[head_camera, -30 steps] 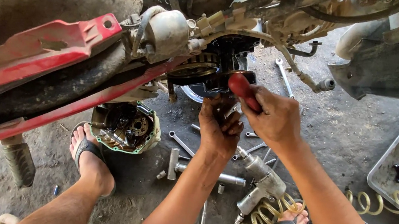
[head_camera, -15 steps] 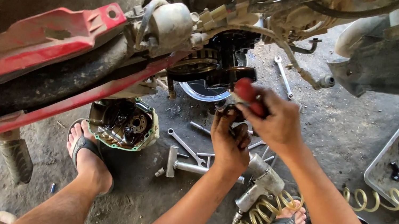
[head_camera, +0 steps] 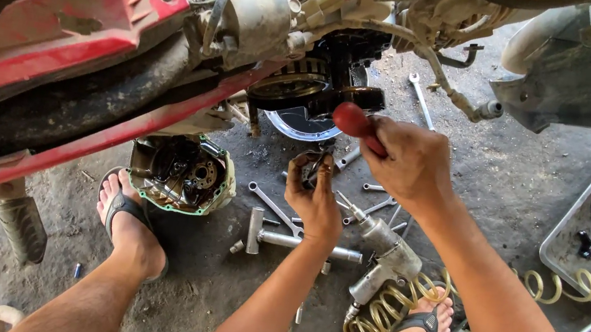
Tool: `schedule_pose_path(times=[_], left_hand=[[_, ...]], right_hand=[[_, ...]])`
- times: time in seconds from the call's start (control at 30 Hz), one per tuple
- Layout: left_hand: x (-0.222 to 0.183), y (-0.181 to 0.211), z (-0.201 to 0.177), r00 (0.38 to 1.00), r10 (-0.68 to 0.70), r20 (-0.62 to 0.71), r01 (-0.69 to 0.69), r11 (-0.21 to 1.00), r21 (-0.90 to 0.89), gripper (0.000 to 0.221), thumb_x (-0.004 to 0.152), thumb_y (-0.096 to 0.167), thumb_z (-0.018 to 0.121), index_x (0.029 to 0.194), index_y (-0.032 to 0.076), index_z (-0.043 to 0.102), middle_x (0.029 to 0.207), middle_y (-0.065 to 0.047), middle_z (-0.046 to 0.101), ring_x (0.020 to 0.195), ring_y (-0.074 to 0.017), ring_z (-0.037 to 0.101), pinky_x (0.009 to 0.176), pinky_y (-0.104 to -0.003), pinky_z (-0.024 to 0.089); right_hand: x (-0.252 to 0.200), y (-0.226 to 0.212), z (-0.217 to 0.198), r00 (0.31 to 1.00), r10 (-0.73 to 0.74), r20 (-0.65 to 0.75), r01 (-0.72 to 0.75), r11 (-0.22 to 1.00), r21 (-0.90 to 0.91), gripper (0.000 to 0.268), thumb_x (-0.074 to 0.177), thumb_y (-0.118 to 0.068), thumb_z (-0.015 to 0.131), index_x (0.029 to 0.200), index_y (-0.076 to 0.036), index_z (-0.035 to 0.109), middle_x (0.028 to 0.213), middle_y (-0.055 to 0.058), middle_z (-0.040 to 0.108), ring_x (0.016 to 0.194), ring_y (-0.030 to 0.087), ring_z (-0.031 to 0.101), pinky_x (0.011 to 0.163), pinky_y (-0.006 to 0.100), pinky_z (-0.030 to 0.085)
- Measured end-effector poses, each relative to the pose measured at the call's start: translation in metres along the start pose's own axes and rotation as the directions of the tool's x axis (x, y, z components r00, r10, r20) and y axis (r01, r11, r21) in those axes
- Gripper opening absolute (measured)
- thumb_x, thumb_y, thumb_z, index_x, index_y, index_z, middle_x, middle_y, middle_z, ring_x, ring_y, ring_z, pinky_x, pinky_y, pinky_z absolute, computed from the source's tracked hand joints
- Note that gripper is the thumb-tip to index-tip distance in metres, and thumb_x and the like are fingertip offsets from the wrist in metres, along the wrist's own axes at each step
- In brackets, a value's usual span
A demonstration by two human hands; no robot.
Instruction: The person works under a motorcycle on a lift, using a pneumatic impact wrench to loosen bolts on the engine case, then uses a red-handled screwdriver and a combination wrench on the engine components. They briefly rummage through a bucket of parts and fasteners before returning to work on the engine.
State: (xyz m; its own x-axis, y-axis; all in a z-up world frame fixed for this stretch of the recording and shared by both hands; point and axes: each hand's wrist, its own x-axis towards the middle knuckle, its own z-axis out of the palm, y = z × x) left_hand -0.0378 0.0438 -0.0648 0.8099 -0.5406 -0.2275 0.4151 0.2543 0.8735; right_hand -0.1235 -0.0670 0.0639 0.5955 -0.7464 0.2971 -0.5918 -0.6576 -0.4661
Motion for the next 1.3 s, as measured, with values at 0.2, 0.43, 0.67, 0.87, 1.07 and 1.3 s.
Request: schedule_pose_path(times=[0.2,0.43,0.67,0.87,1.07,1.3], left_hand=[[0.009,-0.007,-0.018,0.999,0.05,0.0,-0.05,0.996,0.072,0.016,0.097,-0.005,0.064,0.112,0.0,0.06,0.108,-0.004,0.065,0.097,-0.0113,0.062,0.089,-0.026,0.056],[0.018,0.013,-0.028,0.978,0.192,0.083,-0.206,0.955,0.213,0.021,0.095,-0.006,0.066,0.115,-0.002,0.061,0.118,-0.005,0.057,0.102,-0.0133,0.061,0.088,-0.024,0.052],[0.029,0.029,-0.036,0.898,0.363,0.249,-0.428,0.849,0.309,0.018,0.089,-0.004,0.076,0.103,-0.001,0.065,0.119,-0.01,0.058,0.104,-0.0211,0.063,0.088,-0.028,0.054],[0.046,0.067,-0.035,0.752,0.363,0.55,-0.564,0.787,0.251,0.021,0.078,0.0,0.082,0.095,0.0,0.07,0.128,-0.016,0.063,0.112,-0.0271,0.067,0.092,-0.033,0.057],[0.069,0.097,-0.04,0.576,0.225,0.786,-0.603,0.765,0.224,0.021,0.079,0.004,0.083,0.098,0.006,0.074,0.12,-0.012,0.073,0.107,-0.0257,0.075,0.09,-0.035,0.062],[0.106,0.184,-0.066,0.673,-0.221,0.706,-0.66,0.252,0.708,0.027,0.077,0.022,0.085,0.103,0.014,0.081,0.101,-0.009,0.078,0.085,-0.0302,0.074,0.074,-0.04,0.059]], right_hand=[[-0.002,0.013,0.002,0.951,-0.292,0.102,0.291,0.956,0.023,0.029,0.079,-0.023,0.086,0.09,-0.007,0.064,0.071,0.007,0.065,0.061,0.027,0.066,0.054,0.041,0.051],[-0.003,0.009,-0.001,0.899,-0.384,0.211,0.404,0.912,-0.063,0.035,0.077,-0.028,0.086,0.1,-0.01,0.067,0.073,0.005,0.067,0.07,0.026,0.069,0.06,0.041,0.053],[-0.025,0.001,-0.018,0.879,-0.424,0.217,0.442,0.896,-0.041,0.045,0.072,-0.026,0.086,0.11,-0.008,0.068,0.078,0.006,0.071,0.069,0.025,0.07,0.06,0.039,0.055],[-0.052,-0.017,-0.017,0.975,-0.2,0.094,0.207,0.976,-0.073,0.033,0.077,-0.02,0.084,0.104,-0.008,0.069,0.077,0.009,0.071,0.065,0.027,0.069,0.056,0.041,0.053],[-0.057,-0.038,0.002,0.986,-0.047,0.158,0.052,0.998,-0.028,0.027,0.083,-0.02,0.081,0.104,-0.006,0.07,0.073,0.01,0.07,0.062,0.029,0.069,0.055,0.041,0.054],[-0.067,-0.042,0.021,0.976,0.163,0.145,-0.165,0.986,0.003,0.031,0.085,-0.034,0.082,0.085,-0.007,0.067,0.069,0.014,0.067,0.058,0.036,0.066,0.052,0.046,0.05]])
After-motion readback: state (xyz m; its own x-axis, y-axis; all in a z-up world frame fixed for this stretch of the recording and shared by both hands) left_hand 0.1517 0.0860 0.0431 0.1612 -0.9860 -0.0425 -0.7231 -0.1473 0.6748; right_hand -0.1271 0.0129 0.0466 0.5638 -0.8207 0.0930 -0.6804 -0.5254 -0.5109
